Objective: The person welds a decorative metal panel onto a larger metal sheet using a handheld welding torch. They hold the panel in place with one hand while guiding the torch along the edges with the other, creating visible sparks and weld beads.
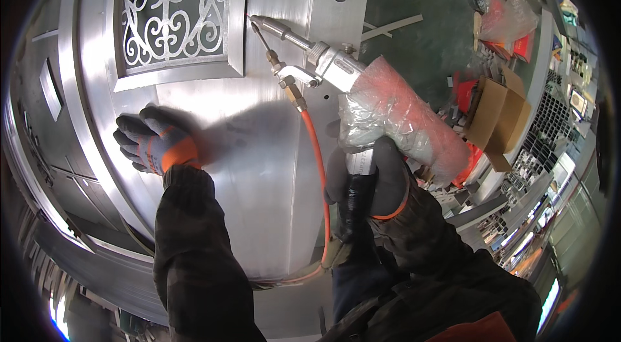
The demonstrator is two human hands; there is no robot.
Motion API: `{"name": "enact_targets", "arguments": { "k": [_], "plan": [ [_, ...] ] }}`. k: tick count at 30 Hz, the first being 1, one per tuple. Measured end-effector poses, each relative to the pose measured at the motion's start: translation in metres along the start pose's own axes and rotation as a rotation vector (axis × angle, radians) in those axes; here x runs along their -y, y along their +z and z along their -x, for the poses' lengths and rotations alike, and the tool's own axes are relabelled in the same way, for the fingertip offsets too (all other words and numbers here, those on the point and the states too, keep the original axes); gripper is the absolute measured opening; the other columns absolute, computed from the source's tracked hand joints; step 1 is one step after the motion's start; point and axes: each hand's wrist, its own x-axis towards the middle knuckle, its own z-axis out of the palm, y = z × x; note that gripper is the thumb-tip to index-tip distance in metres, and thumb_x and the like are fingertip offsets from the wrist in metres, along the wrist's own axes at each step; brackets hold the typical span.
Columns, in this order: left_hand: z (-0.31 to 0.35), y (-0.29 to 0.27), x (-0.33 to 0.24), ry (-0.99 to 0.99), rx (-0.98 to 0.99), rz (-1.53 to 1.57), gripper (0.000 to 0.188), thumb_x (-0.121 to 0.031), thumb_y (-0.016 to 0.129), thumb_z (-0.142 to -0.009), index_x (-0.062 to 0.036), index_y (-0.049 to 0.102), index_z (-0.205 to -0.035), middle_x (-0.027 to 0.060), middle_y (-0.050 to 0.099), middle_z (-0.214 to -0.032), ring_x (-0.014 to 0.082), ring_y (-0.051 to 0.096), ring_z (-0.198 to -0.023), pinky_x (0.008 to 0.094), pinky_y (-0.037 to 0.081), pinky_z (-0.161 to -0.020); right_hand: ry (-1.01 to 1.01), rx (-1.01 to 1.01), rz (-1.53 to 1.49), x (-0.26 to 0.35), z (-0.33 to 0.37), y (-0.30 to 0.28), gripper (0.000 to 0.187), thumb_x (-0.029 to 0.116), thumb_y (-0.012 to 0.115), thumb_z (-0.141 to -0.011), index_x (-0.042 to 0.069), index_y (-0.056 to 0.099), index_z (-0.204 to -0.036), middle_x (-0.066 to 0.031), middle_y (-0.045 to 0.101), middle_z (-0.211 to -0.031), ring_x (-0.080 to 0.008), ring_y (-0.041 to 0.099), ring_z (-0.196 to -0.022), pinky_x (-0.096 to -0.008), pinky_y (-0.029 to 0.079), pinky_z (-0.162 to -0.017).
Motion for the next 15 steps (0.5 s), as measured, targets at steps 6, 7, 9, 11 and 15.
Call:
{"name": "enact_targets", "arguments": {
  "k": [6,7,9,11,15],
  "plan": [
    [-0.002,0.0,0.003,-0.02,0.024,0.014,0.083,-0.071,0.035,-0.098,-0.0168,0.031,-0.161,0.0153,0.03,-0.165,0.0359,0.025,-0.153,0.0527,0.02,-0.122,0.023,0.059,-0.019,0.001,0.004,0.0,0.064,0.047,0.035,-0.104,-0.008,0.044,-0.136,-0.0153,0.069,-0.083,-0.02,0.065,-0.071,-0.0304,0.051,-0.069],
    [-0.002,-0.002,0.003,-0.029,0.023,0.006,0.084,-0.072,0.035,-0.097,-0.0169,0.03,-0.161,0.0152,0.03,-0.165,0.0358,0.024,-0.153,0.0527,0.019,-0.123,0.016,0.092,-0.039,-0.001,0.004,-0.001,0.064,0.047,0.035,-0.105,-0.008,0.044,-0.136,-0.0153,0.069,-0.084,-0.0199,0.065,-0.071,-0.0304,0.051,-0.069],
    [-0.003,-0.008,-0.001,-0.037,0.026,0.031,0.083,-0.071,0.035,-0.098,-0.0167,0.03,-0.161,0.0153,0.03,-0.165,0.0354,0.024,-0.153,0.0528,0.018,-0.123,0.021,0.09,0.02,0.001,0.004,-0.003,0.064,0.048,0.038,-0.105,-0.006,0.045,-0.137,-0.0158,0.07,-0.084,-0.0191,0.065,-0.071,-0.0298,0.051,-0.068],
    [0.0,-0.008,-0.002,-0.033,0.026,0.053,0.083,-0.07,0.036,-0.098,-0.0162,0.031,-0.161,0.0158,0.029,-0.165,0.0355,0.023,-0.153,0.0531,0.017,-0.123,-0.007,0.096,0.047,0.001,0.002,-0.004,0.063,0.048,0.04,-0.104,-0.005,0.046,-0.137,-0.0163,0.07,-0.084,-0.0182,0.065,-0.071,-0.0291,0.051,-0.067],
    [0.001,-0.007,-0.006,-0.05,0.044,0.053,0.081,-0.068,0.035,-0.099,-0.015,0.031,-0.16,0.0161,0.029,-0.165,0.0354,0.024,-0.153,0.0534,0.017,-0.123,-0.051,0.15,0.041,0.003,-0.008,-0.014,0.06,0.048,0.046,-0.103,-0.002,0.049,-0.136,-0.0172,0.07,-0.084,-0.0167,0.065,-0.07,-0.0286,0.051,-0.065]
  ]
}}
